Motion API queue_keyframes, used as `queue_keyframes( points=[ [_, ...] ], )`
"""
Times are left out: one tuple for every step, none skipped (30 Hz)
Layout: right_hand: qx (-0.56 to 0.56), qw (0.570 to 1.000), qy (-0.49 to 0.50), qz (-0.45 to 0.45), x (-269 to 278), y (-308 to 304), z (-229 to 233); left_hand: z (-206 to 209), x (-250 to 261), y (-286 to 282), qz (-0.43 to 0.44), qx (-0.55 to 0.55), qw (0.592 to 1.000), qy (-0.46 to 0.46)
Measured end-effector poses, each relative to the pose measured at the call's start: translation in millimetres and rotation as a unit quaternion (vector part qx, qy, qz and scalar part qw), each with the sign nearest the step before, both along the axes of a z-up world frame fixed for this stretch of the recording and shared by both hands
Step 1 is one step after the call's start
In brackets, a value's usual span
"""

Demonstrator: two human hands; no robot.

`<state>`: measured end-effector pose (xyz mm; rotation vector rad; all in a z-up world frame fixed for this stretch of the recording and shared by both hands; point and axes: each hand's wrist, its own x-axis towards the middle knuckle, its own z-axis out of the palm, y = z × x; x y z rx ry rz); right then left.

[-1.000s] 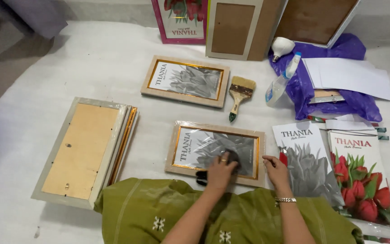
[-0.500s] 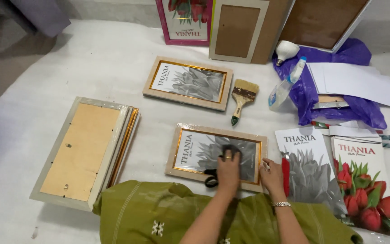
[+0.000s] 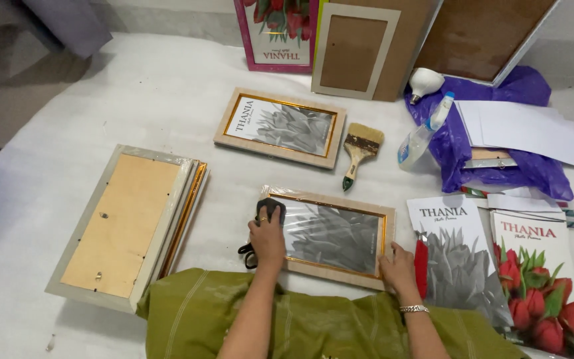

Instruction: Wiping the glass surface of a picture frame with a cloth to clean it.

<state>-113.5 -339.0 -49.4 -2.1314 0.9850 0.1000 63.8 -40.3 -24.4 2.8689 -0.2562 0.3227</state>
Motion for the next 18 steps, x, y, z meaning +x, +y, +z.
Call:
queue_keyframes(
  points=[
    [0.000, 1.000, -0.001, 0.001, 1.1, -4.3, -9.0, 3.1, -4.5, -14.4, 0.001, 0.000, 1.000, -0.001],
    [-0.007, 1.000, -0.020, 0.012, 2.4, -8.4, -18.0, 6.0, -8.8, -28.5, 0.020, -0.016, 1.000, 0.008],
    [-0.017, 0.999, -0.039, 0.023, 3.2, -13.9, -26.8, 8.0, -13.4, -44.0, 0.038, -0.035, 0.999, 0.017],
    [-0.019, 0.999, -0.040, 0.024, 2.7, -10.7, -21.9, 13.3, -22.8, -68.9, 0.038, -0.037, 0.998, 0.016],
    [-0.045, 0.998, -0.035, 0.028, 3.0, -7.3, -17.4, 18.5, -31.9, -93.2, 0.000, -0.051, 0.995, 0.089],
    [-0.070, 0.997, -0.030, 0.033, 3.3, -3.8, -12.9, 23.8, -40.8, -117.6, -0.038, -0.065, 0.984, 0.162],
    [-0.069, 0.997, -0.029, 0.034, 1.4, -3.3, -11.4, 7.7, -57.9, -141.4, -0.037, -0.064, 0.984, 0.164],
    [-0.071, 0.997, -0.032, 0.030, -0.4, -2.8, -9.6, -8.0, -75.0, -165.3, -0.088, -0.077, 0.989, 0.094],
    [-0.075, 0.996, -0.039, 0.027, 4.7, -4.4, -7.0, -22.6, -85.4, -190.9, -0.138, -0.089, 0.986, 0.020],
    [-0.075, 0.996, -0.042, 0.029, 4.2, -9.3, -17.9, -20.4, -85.1, -195.7, -0.137, -0.089, 0.986, 0.016],
    [-0.073, 0.995, -0.061, 0.024, 0.6, -12.8, -29.5, -19.0, -88.1, -199.0, -0.187, -0.111, 0.976, 0.030],
    [-0.070, 0.994, -0.080, 0.018, -3.1, -16.4, -41.3, -17.7, -91.3, -202.4, -0.237, -0.133, 0.961, 0.043],
    [-0.070, 0.994, -0.082, 0.020, -1.4, -13.6, -33.3, -18.6, -80.8, -189.9, -0.236, -0.133, 0.962, 0.042],
    [-0.060, 0.995, -0.072, 0.020, 0.3, -11.2, -25.2, -19.5, -70.3, -177.8, -0.231, -0.108, 0.967, 0.011],
    [-0.050, 0.997, -0.062, 0.019, 0.6, -10.3, -16.7, -20.1, -61.0, -167.3, -0.227, -0.083, 0.970, -0.020],
    [-0.051, 0.997, -0.063, 0.020, 2.0, -9.1, -11.6, -14.2, -46.5, -147.2, -0.226, -0.084, 0.970, -0.021],
    [-0.029, 0.999, -0.037, 0.008, 1.8, -6.8, -6.8, -8.8, -33.6, -126.0, -0.180, -0.073, 0.981, -0.018],
    [-0.008, 1.000, -0.011, -0.003, 1.7, -4.4, -2.1, -3.5, -20.8, -104.7, -0.133, -0.063, 0.989, -0.014]
  ],
)
